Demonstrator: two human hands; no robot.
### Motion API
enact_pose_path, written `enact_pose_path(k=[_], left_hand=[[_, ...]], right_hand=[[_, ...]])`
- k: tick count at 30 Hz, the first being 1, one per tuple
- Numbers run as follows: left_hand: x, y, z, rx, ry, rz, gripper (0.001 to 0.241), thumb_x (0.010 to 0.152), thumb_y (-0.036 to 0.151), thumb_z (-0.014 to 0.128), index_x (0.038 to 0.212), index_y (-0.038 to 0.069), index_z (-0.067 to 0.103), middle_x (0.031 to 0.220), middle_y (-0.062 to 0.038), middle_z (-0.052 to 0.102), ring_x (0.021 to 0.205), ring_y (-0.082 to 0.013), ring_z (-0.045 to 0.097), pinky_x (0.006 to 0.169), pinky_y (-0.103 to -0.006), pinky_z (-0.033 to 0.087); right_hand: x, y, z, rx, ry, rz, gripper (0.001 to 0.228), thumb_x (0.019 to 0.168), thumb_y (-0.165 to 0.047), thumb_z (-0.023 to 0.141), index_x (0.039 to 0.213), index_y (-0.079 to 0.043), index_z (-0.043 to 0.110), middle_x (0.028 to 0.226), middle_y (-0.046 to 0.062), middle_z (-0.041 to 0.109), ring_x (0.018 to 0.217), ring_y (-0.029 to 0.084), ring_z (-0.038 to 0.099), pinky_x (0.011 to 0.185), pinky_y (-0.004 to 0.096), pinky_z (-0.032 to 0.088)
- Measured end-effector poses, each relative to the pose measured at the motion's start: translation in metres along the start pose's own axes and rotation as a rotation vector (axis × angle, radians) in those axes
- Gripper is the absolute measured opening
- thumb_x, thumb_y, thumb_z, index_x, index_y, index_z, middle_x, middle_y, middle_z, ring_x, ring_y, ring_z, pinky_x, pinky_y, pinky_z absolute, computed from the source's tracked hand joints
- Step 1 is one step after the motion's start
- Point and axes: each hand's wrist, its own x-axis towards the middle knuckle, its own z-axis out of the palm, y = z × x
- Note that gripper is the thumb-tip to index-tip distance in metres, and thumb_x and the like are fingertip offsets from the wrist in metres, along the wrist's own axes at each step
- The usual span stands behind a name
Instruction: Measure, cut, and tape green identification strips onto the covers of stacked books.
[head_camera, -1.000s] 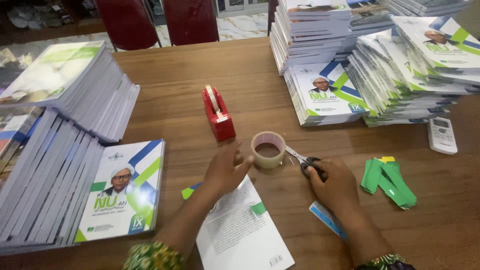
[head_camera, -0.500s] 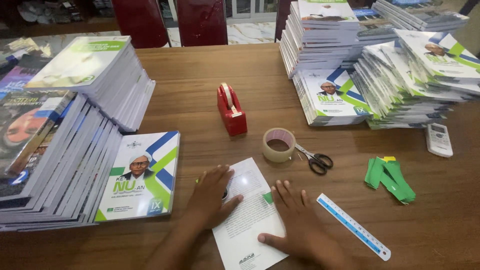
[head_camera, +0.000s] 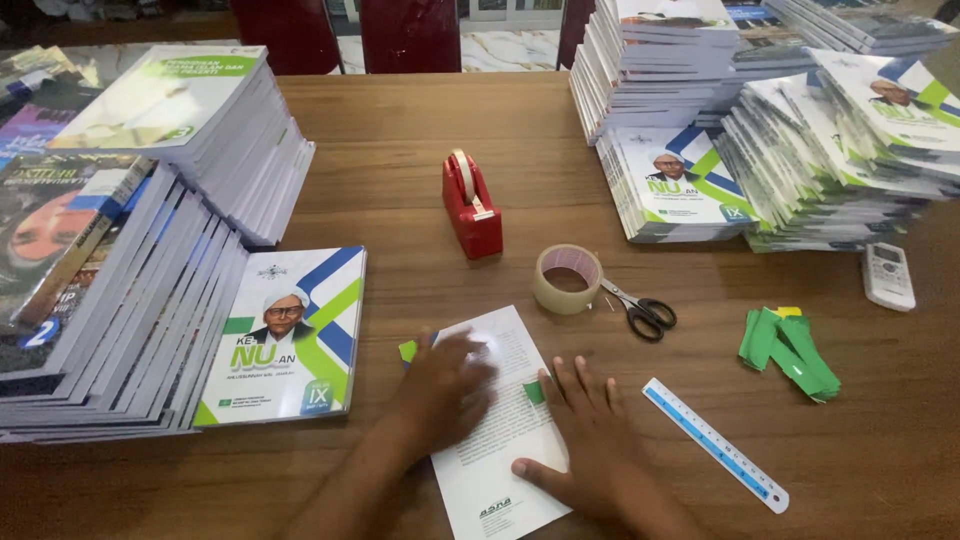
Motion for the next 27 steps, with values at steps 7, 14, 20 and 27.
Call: enact_pose_path(k=[7, 14, 20, 27], left_hand=[[-0.008, 0.016, -0.004, -0.191, -0.031, 0.324, 0.036, 0.087, 0.025, 0.07, 0.122, 0.016, 0.075, 0.107, -0.011, 0.062, 0.1, -0.0351, 0.06, 0.097, -0.0696, 0.036], [0.002, 0.003, -0.004, 0.168, 0.02, -0.294, 0.055, 0.083, 0.062, 0.072, 0.105, 0.012, 0.069, 0.112, -0.01, 0.063, 0.104, -0.036, 0.059, 0.088, -0.0606, 0.043], [-0.004, -0.028, 0.008, 0.089, -0.065, -0.493, 0.077, 0.089, 0.062, 0.06, 0.149, 0.017, 0.047, 0.159, -0.014, 0.037, 0.152, -0.0348, 0.025, 0.119, -0.0695, 0.012], [0.002, 0.005, -0.013, 0.039, 0.325, 0.267, 0.046, 0.08, 0.027, 0.084, 0.118, 0.01, 0.065, 0.134, -0.021, 0.059, 0.128, -0.0431, 0.053, 0.103, -0.0619, 0.041]], right_hand=[[-0.003, 0.007, 0.016, 0.014, 0.06, -0.006, 0.13, 0.083, -0.086, 0.074, 0.163, -0.007, 0.008, 0.171, 0.012, 0.009, 0.157, 0.032, -0.001, 0.119, 0.058, 0.002], [-0.005, -0.001, -0.011, 0.164, -0.098, 0.041, 0.122, 0.088, -0.077, 0.07, 0.163, -0.008, 0.003, 0.173, 0.01, 0.0, 0.158, 0.03, -0.01, 0.121, 0.054, -0.008], [-0.004, 0.003, 0.004, 0.055, 0.037, -0.029, 0.119, 0.085, -0.083, 0.07, 0.161, -0.006, 0.019, 0.17, 0.016, 0.014, 0.156, 0.039, 0.002, 0.116, 0.065, 0.006], [-0.003, -0.001, -0.004, 0.077, -0.06, 0.008, 0.113, 0.087, -0.081, 0.067, 0.163, -0.015, 0.017, 0.17, 0.016, 0.006, 0.156, 0.038, -0.004, 0.118, 0.064, 0.0]])
